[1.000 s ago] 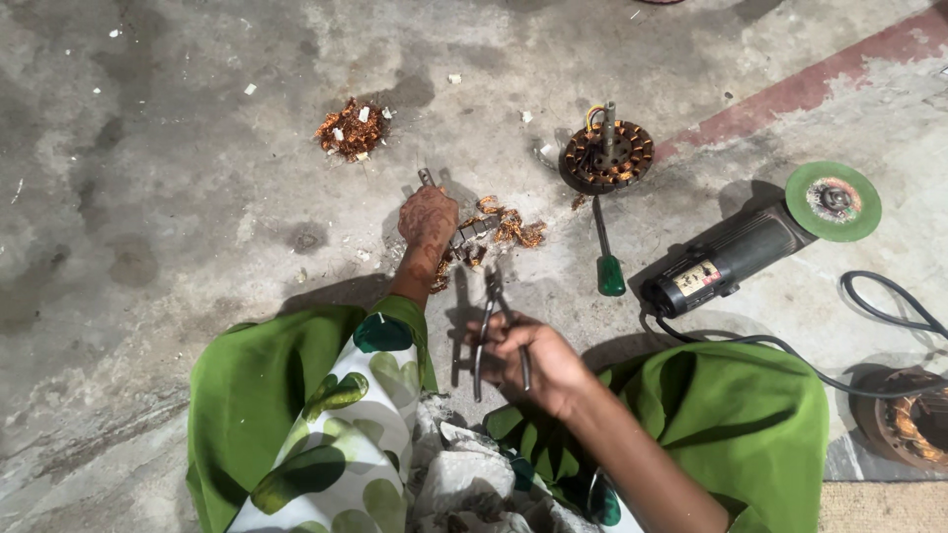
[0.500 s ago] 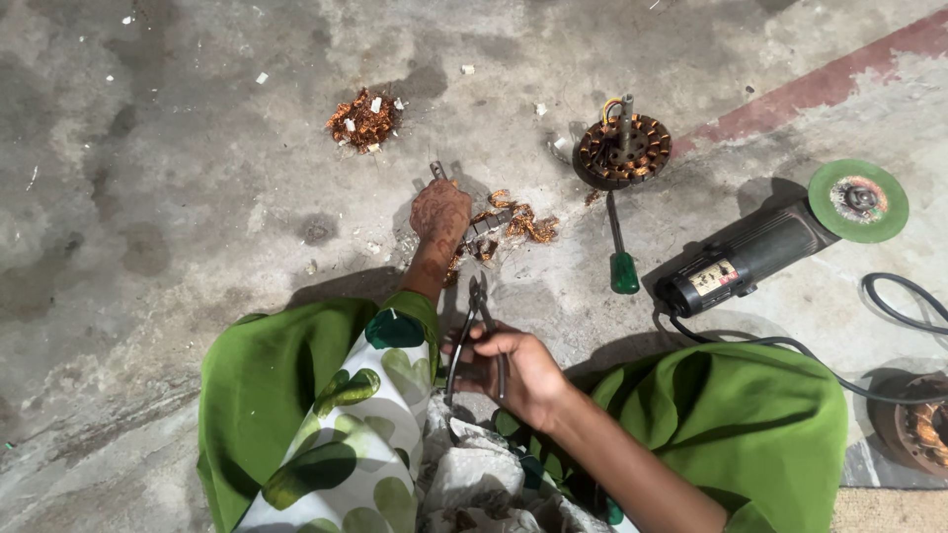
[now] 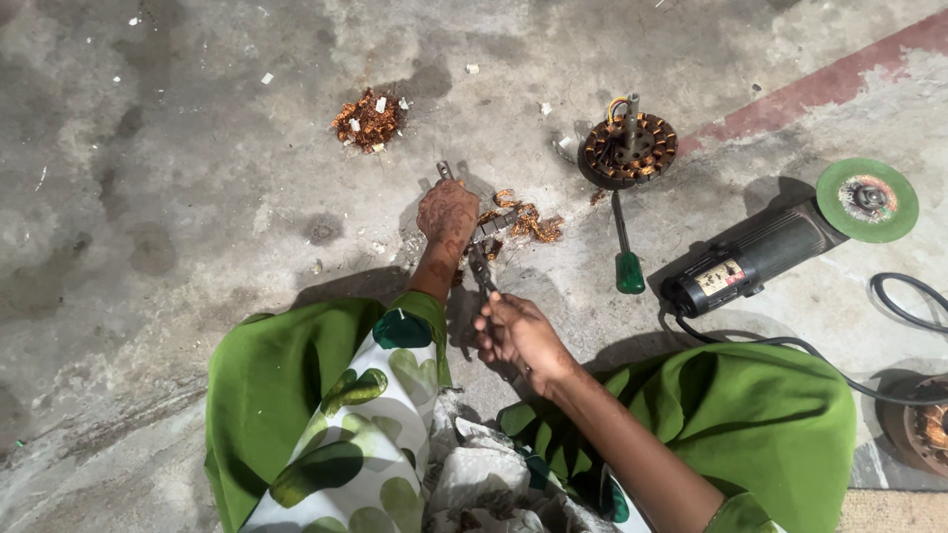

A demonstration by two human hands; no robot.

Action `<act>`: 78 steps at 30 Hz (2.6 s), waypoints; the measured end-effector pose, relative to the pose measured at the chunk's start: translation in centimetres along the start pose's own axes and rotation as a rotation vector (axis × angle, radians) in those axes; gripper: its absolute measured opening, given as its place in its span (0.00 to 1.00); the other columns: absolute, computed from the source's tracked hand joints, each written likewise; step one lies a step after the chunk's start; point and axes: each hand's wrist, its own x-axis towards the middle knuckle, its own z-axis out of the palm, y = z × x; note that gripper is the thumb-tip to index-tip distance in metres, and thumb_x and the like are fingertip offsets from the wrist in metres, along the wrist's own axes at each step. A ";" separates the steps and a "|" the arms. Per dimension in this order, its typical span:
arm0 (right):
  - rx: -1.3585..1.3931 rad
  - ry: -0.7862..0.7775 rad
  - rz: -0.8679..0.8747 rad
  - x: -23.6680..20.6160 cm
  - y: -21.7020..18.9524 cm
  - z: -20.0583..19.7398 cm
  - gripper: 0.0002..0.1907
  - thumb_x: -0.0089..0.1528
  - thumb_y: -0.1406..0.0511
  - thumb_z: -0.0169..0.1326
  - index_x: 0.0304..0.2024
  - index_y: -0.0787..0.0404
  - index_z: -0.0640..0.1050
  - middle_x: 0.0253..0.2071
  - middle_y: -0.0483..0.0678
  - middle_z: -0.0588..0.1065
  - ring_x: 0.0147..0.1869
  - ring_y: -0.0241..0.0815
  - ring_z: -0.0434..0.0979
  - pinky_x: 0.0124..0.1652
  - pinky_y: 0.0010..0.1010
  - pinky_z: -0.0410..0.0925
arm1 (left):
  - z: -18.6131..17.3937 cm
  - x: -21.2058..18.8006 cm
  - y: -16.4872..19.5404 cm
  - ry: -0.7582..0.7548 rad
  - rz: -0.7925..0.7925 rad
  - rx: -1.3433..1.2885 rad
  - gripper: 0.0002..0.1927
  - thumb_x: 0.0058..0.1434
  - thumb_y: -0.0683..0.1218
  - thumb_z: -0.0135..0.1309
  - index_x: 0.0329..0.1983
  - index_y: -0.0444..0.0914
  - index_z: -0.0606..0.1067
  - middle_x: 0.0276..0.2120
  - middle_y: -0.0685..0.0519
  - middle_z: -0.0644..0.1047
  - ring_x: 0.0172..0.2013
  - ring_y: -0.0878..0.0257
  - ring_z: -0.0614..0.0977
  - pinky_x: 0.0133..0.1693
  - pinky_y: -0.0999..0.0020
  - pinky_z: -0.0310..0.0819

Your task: The person sits on the floor and uses pliers to pull copper windings out of a motor stator. They repeatedly grip and extract coils, dropping the copper pieces onto the floor beside them.

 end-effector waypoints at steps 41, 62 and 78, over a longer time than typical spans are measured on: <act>-0.629 0.021 -0.100 -0.7 -0.6 -3.0 0.18 0.70 0.55 0.43 0.41 0.58 0.79 0.41 0.46 0.79 0.54 0.40 0.76 0.59 0.34 0.65 | -1.2 -1.3 -1.4 -0.089 -0.094 -0.294 0.18 0.63 0.55 0.61 0.38 0.35 0.75 0.27 0.54 0.83 0.27 0.66 0.80 0.32 0.69 0.70; -0.639 0.036 -0.155 -0.6 -3.5 -0.6 0.17 0.68 0.58 0.45 0.45 0.65 0.77 0.42 0.49 0.78 0.51 0.42 0.76 0.57 0.32 0.64 | -2.0 -3.3 -0.5 -0.066 -0.113 -0.327 0.17 0.67 0.57 0.54 0.34 0.39 0.81 0.22 0.61 0.83 0.26 0.67 0.84 0.36 0.66 0.77; -1.067 0.186 -0.135 -1.1 -2.8 0.0 0.23 0.73 0.54 0.36 0.42 0.68 0.72 0.30 0.58 0.75 0.36 0.55 0.78 0.40 0.47 0.71 | -2.9 -5.3 -0.1 0.008 -0.005 -0.321 0.16 0.67 0.55 0.54 0.31 0.40 0.81 0.22 0.61 0.83 0.26 0.66 0.84 0.35 0.65 0.76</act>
